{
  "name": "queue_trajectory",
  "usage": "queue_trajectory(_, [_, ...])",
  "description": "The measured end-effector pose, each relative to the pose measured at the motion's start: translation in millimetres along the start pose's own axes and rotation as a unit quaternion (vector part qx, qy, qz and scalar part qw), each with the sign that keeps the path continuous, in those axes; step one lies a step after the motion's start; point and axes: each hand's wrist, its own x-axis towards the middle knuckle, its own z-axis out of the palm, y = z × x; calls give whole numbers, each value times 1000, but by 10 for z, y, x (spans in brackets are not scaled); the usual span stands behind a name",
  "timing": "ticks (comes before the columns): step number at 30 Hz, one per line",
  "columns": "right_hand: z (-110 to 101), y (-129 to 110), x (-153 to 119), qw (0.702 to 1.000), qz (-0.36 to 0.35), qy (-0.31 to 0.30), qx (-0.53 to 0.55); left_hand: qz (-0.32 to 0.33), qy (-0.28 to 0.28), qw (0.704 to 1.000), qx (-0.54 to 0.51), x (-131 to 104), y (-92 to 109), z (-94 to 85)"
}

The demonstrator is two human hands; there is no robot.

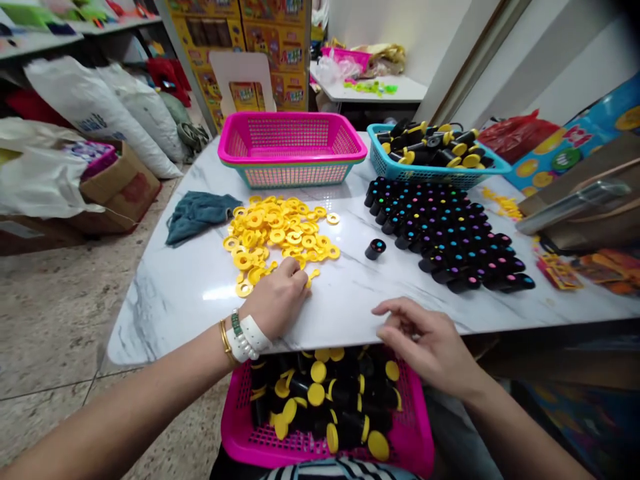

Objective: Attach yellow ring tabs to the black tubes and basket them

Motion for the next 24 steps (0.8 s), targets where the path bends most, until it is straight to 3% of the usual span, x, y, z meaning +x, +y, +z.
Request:
queue_trajectory(2, [-34, -19, 203, 998, -25, 50, 20, 31, -5, 997, -70, 82, 113, -23])
queue_trajectory(6, [-49, 32, 476, 985, 17, 4, 172, 36, -3, 983, -179, 338, 398, 45])
queue_trajectory(9, [-51, 107, 505, 961, 85, 6, 264, -11, 29, 983, -182, 555, 543, 200])
queue_trajectory(12, [-40, 175, 435, 957, 96, 56, 267, -20, 37, 981, -187, 722, 632, 307])
queue_trajectory(17, [-46, 280, 312, 982, 29, 153, 108, -55, -123, 968, -212, 858, 681, 263])
queue_trajectory(19, [-102, 322, 311, 982, 15, 180, 48, -72, -90, 969, -219, 905, 656, 262])
queue_trajectory(21, [-180, 358, 346, 978, -18, 206, 7, -88, 5, 970, -226, 977, 615, 308])
queue_trajectory(22, [-218, 373, 373, 977, -30, 211, 4, -88, 42, 968, -232, 1026, 593, 344])
queue_trajectory(24, [-280, 396, 443, 978, -17, 200, 47, -65, 62, 966, -244, 1137, 559, 414])
